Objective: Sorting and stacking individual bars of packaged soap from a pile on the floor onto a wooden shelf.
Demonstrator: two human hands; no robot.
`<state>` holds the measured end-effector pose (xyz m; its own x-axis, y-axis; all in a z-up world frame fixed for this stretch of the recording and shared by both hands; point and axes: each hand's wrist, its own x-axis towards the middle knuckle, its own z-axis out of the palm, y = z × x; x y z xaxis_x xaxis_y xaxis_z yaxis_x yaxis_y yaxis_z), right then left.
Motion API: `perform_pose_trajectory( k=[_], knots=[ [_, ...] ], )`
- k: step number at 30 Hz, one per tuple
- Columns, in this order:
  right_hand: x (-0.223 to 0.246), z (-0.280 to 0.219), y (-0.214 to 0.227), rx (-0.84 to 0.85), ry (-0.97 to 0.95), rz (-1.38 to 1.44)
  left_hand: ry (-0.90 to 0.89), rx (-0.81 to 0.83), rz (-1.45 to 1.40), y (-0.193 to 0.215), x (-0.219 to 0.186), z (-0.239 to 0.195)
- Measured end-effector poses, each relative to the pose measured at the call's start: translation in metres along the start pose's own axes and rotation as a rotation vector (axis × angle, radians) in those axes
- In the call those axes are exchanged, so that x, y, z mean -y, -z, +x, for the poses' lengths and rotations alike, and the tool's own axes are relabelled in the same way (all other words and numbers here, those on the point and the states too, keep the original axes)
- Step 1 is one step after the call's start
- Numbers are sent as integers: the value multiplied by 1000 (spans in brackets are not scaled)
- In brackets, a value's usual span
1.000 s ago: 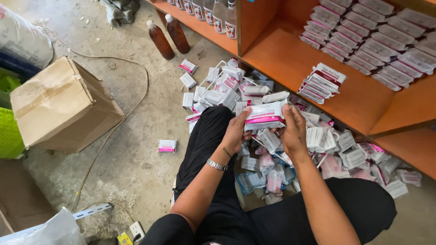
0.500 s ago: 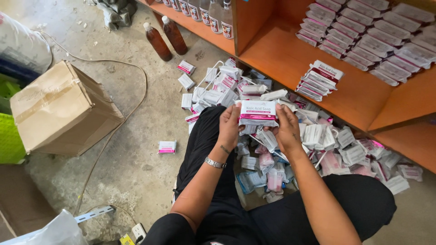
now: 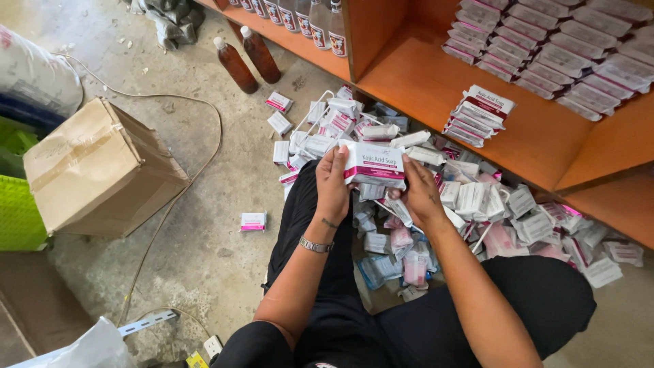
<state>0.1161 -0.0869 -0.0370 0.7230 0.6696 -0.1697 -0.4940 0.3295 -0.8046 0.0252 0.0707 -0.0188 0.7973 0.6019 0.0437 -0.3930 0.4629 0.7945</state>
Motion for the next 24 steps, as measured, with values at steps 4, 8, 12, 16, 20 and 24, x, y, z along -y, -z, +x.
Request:
perform_pose_trajectory(
  k=[4, 8, 12, 16, 20, 24],
  knots=[
    [1, 5, 6, -32, 104, -66, 117, -42, 7, -11, -11, 0],
    [12, 2, -1, -85, 188, -46, 17, -9, 168, -9, -8, 18],
    [20, 2, -2, -71, 222, 11, -174, 136, 334, -15, -24, 23],
    [26, 2, -4, -98, 237, -27, -174, 200, 347, -8, -24, 21],
    [26, -1, -2, -113, 178, -79, -32, 193, 313, -8, -28, 6],
    [26, -1, 0, -105, 202, -117, 59, 188, 222, -11, -22, -3]
  ],
)
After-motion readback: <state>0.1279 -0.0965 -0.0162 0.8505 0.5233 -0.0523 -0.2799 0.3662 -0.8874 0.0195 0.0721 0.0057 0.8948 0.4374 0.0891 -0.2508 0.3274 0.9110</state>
